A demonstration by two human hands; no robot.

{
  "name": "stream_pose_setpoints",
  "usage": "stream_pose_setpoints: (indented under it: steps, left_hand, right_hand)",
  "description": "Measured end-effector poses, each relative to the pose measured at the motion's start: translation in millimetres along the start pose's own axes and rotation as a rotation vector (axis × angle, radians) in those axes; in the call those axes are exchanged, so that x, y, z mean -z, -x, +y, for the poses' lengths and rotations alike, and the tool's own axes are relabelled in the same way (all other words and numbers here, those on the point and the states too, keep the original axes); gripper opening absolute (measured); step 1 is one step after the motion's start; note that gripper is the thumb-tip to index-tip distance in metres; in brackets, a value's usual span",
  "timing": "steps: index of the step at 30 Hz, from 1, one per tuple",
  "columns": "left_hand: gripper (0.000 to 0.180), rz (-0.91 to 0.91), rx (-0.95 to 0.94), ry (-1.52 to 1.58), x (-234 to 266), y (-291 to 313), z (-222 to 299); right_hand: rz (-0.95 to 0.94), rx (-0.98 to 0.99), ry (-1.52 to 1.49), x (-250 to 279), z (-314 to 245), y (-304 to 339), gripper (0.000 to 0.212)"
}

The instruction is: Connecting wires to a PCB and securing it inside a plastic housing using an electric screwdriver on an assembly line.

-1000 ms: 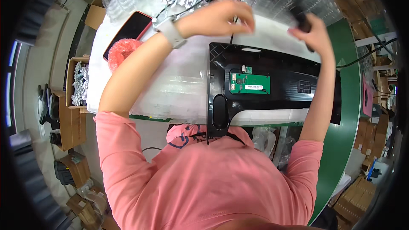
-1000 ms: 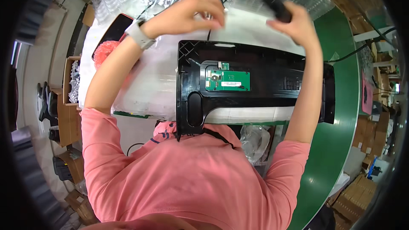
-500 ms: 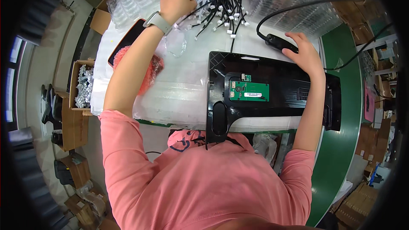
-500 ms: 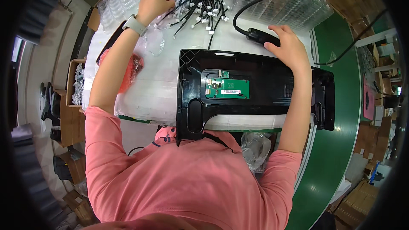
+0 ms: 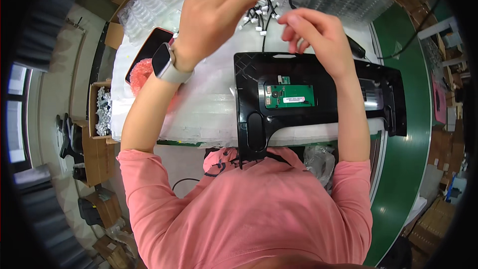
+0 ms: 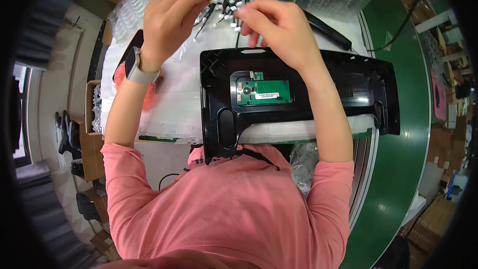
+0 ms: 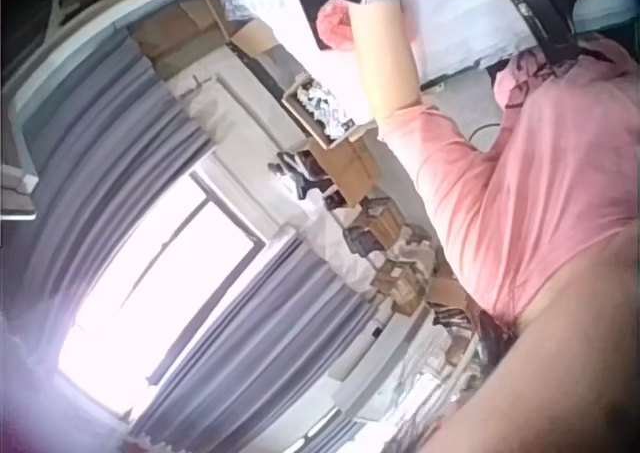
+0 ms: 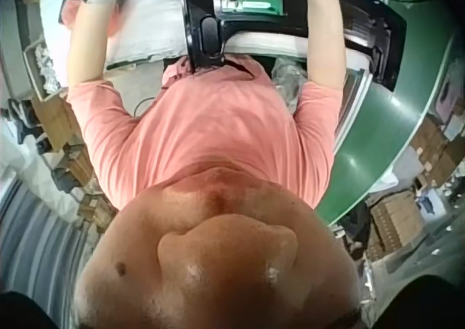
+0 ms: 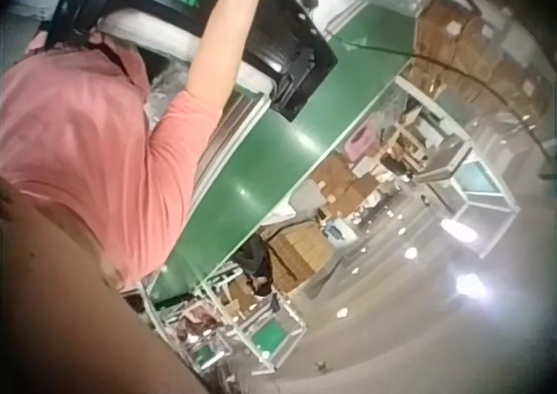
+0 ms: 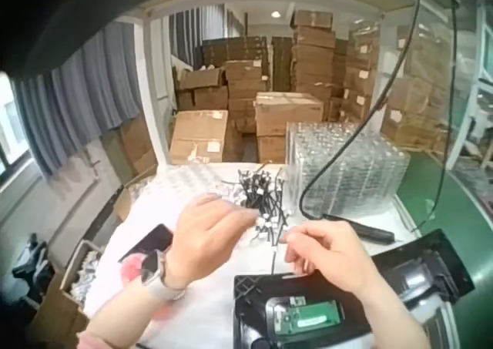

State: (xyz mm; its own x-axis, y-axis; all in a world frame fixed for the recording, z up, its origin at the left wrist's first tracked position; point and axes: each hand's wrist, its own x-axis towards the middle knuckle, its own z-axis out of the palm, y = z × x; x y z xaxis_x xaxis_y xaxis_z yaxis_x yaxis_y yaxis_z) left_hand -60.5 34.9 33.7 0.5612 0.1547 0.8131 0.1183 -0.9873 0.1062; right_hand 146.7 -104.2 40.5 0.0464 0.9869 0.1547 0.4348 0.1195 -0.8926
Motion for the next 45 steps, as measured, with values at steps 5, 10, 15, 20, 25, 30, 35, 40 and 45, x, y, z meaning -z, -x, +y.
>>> stream_pose_setpoints:
  steps: [5, 10, 15, 20, 25, 30, 35, 40, 45]
  left_hand:
    - [0.016, 0.142, 0.081, 0.322, -3.0, -6.5, 31.5]
    - [0.019, 0.273, 0.722, 1.032, 2.9, -15.1, 53.4]
    - [0.017, 0.229, 0.533, 0.881, -9.7, -12.5, 49.8]
    - [0.019, 0.210, 0.588, 0.976, -10.1, -8.5, 54.3]
    - [0.022, 0.203, 0.747, 0.979, -0.6, -8.0, 49.7]
    - [0.029, 0.444, 0.224, -0.031, -16.5, -22.1, 62.8]
    - [0.037, -0.140, -0.143, -0.109, -15.0, -4.3, 60.8]
    - [0.033, -0.301, -0.058, -0.046, -21.1, 11.9, 60.4]
    - [0.025, -0.174, -0.116, 0.067, -17.1, 12.1, 69.5]
  right_hand:
    - [0.007, -0.077, -0.429, -20.6, 5.3, -1.4, 0.039]
    - [-0.078, -0.143, -0.709, -25.7, 16.9, 11.6, 0.044]
    - [-0.097, -0.124, -0.946, -17.3, 31.4, 15.9, 0.043]
    - [0.090, -0.109, -0.877, -25.8, 27.6, 16.8, 0.035]
    - [0.129, -0.018, -0.638, -30.4, 21.5, 18.5, 0.021]
    - [0.247, -0.041, -0.487, -26.0, 20.4, 20.2, 0.017]
    - [0.293, 0.092, -0.268, -36.2, 12.1, 29.0, 0.020]
    - [0.405, 0.216, 0.135, -40.5, 17.6, 38.9, 0.017]
    - [0.525, 0.350, 0.480, -53.9, 13.4, 46.4, 0.015]
